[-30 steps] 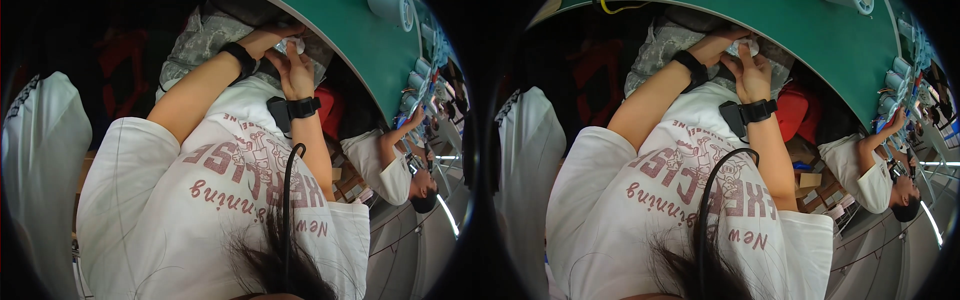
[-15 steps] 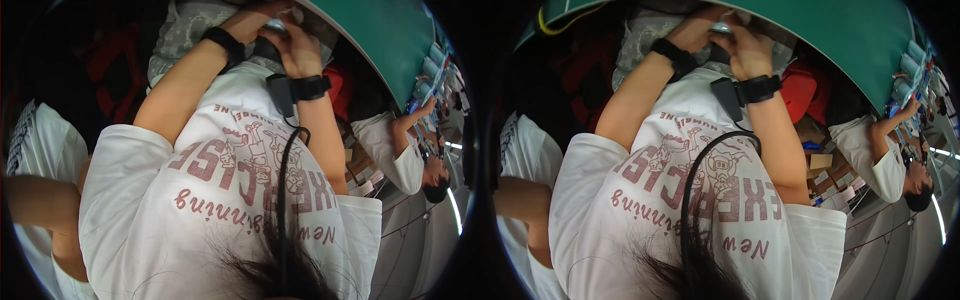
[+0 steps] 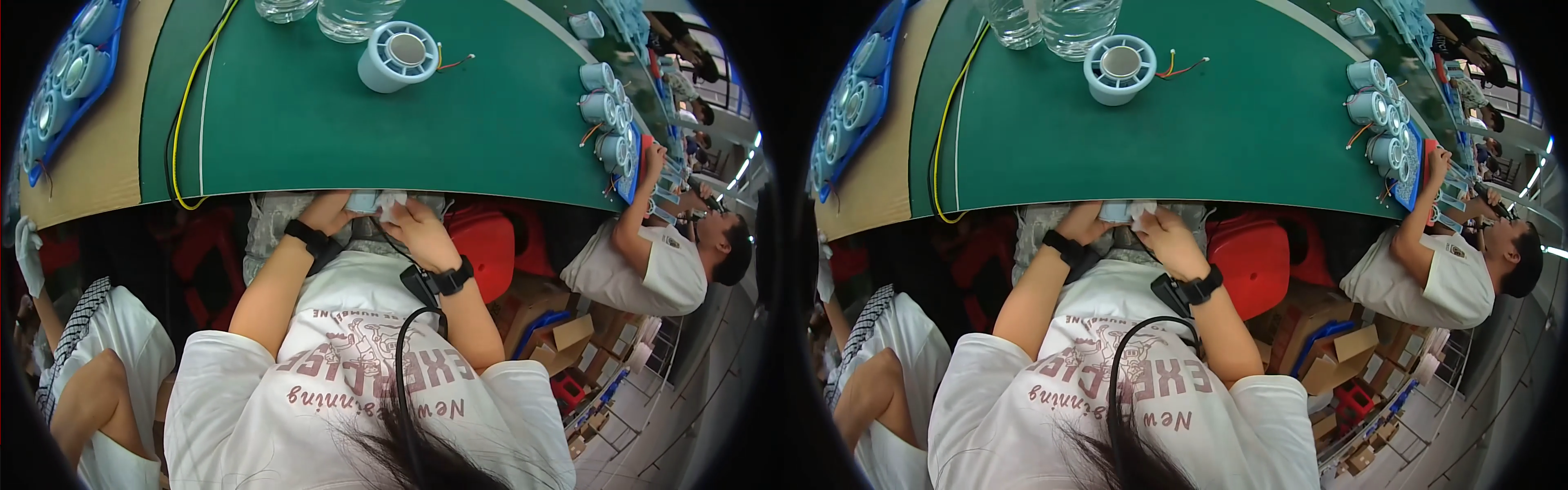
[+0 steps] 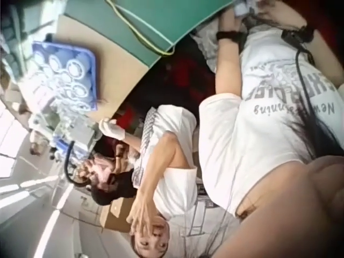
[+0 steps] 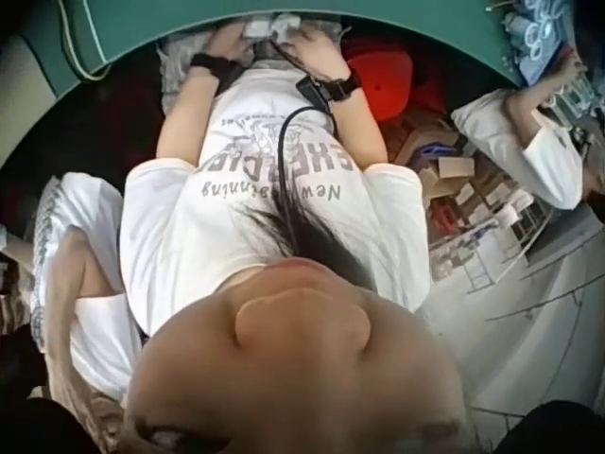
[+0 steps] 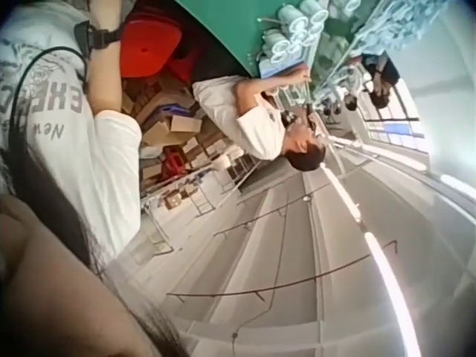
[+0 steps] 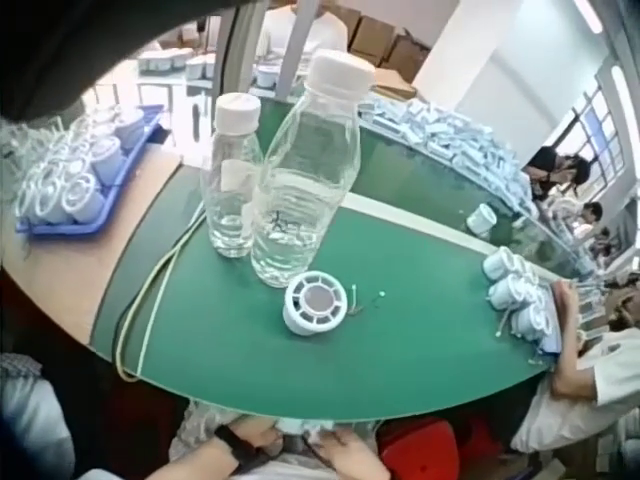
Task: The person wipes a motor with a cloth, inserts it into a plastic cup, and wipes the exterior before placing the assembly on a tray.
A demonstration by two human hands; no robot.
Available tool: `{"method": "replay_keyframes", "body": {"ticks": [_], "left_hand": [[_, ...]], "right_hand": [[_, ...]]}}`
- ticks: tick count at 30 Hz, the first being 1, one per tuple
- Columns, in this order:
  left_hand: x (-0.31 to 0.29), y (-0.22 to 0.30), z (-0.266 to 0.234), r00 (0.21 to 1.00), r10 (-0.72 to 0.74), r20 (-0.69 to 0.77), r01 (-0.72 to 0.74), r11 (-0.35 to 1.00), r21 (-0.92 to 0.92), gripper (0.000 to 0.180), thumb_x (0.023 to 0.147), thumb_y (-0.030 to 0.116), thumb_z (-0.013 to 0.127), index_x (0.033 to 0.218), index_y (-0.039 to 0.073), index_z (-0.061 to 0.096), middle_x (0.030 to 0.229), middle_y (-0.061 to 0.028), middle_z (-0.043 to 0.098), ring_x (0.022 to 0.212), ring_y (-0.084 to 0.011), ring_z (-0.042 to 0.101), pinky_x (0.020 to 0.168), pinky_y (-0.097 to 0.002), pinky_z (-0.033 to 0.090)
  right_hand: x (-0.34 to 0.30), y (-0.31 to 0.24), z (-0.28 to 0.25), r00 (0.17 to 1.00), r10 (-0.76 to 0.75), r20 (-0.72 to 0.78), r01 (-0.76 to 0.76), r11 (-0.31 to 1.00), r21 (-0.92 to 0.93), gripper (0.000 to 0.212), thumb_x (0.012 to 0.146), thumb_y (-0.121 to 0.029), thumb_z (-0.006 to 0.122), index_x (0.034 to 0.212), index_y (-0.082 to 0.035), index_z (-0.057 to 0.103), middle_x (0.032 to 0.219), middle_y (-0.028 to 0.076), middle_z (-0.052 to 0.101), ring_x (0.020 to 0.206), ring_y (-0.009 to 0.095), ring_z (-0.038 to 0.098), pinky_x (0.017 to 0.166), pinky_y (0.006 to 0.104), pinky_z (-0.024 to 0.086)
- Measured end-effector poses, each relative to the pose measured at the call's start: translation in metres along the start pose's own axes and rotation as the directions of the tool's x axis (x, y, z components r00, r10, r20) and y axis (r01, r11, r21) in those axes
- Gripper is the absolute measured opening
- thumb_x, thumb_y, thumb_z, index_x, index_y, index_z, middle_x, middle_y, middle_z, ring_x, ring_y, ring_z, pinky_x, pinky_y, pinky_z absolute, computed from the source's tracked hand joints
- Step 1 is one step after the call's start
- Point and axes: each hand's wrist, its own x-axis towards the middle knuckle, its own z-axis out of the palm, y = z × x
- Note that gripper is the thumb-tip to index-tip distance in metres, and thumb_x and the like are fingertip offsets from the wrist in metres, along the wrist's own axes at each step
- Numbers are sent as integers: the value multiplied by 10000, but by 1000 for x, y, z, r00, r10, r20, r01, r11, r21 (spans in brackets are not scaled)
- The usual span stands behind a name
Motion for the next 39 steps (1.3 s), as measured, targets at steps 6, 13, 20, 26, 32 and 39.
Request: {"method": "replay_keyframes", "body": {"ticks": [6,13,20,26,32,39], "left_hand": [[-8,5,8,982,-132,135,83,943,323,412,946,410,551,1131,41,545,1035,-104,636,861,-194,648,750,-326,533],[-40,6,56,967,-132,218,-99,594,798,518,789,461,742,1010,17,593,953,-78,644,851,-164,622,730,-297,501],[-90,41,114,944,15,330,-298,468,832,605,688,468,820,1043,47,569,975,-90,611,899,-167,591,771,-301,483],[-150,91,141,657,569,495,-512,-146,846,808,493,518,895,1072,64,560,1152,-124,456,1073,-237,478,872,-366,426],[-152,102,129,431,888,161,-431,46,901,870,416,499,906,1086,57,572,1087,-100,409,1039,-250,468,891,-380,417],[-113,118,145,540,810,229,-334,-44,942,845,524,313,912,1232,49,534,1194,-146,450,1082,-289,493,923,-364,421]], "right_hand": [[-49,-75,-71,998,-54,37,52,998,44,228,756,103,478,889,20,643,956,94,608,824,169,567,706,294,459],[-92,-242,-177,850,-492,-185,259,699,-667,192,802,-69,600,981,-22,656,800,48,558,969,162,523,868,273,397],[54,-319,-343,833,-394,-388,-231,390,-892,428,840,-272,665,1246,-148,610,1041,104,661,994,195,596,859,310,457],[227,-278,-459,942,-221,-254,-235,108,-966,1083,562,-172,847,1484,-252,286,1286,187,557,1185,296,538,1000,350,418],[288,-224,-551,965,-212,-154,-116,183,-976,1027,500,-100,847,1417,-157,389,1264,133,586,1166,269,558,992,359,448],[226,-245,-486,926,-320,-202,-147,185,-972,774,521,21,794,1227,-160,532,1109,179,625,1034,313,607,897,380,483]]}}
